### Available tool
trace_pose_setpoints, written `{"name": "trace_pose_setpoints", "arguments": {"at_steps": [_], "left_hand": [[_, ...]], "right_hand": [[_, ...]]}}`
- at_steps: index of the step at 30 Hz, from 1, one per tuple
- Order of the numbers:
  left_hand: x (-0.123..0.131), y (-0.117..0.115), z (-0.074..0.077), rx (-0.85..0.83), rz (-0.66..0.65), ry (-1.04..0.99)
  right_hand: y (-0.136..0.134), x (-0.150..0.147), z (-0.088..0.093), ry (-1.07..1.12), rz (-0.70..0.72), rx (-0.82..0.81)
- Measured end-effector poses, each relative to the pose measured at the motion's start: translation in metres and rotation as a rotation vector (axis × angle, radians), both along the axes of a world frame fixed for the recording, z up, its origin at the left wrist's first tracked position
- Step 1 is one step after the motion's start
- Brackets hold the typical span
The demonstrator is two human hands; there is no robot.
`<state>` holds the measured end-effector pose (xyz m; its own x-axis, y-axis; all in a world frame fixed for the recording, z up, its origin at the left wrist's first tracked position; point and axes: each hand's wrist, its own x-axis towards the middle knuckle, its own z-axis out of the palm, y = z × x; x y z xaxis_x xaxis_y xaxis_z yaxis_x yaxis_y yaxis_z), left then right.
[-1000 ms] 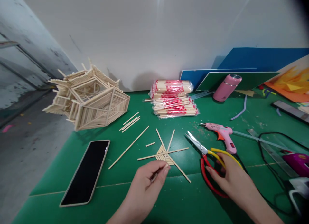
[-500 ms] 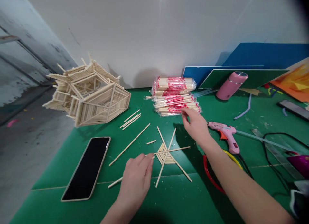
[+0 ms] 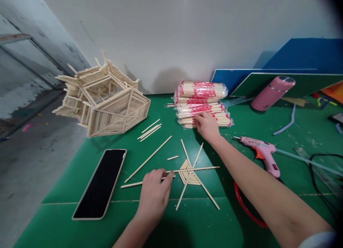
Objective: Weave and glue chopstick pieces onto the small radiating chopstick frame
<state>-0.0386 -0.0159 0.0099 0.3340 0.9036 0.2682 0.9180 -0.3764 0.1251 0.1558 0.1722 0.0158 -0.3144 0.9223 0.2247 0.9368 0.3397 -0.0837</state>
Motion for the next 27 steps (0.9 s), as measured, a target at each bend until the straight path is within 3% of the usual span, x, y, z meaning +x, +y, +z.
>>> {"name": "trace_pose_setpoints", "arguments": {"at_steps": [7,16,22,27], "left_hand": [[0.003,0.004,-0.001,0.007,-0.031,0.003],[0.003,0.003,-0.003,0.040,-0.029,-0.031],[0.002,0.004,-0.007,0.060,-0.030,-0.051],[0.003,0.003,-0.008,0.067,-0.027,-0.069]], "right_hand": [[0.012,0.002,0.015,-0.102,0.000,-0.143],[0.032,0.009,0.031,-0.164,0.123,-0.411],[0.032,0.012,0.028,-0.121,0.154,-0.397],[0.023,0.023,0.035,-0.005,0.112,-0.283]]}}
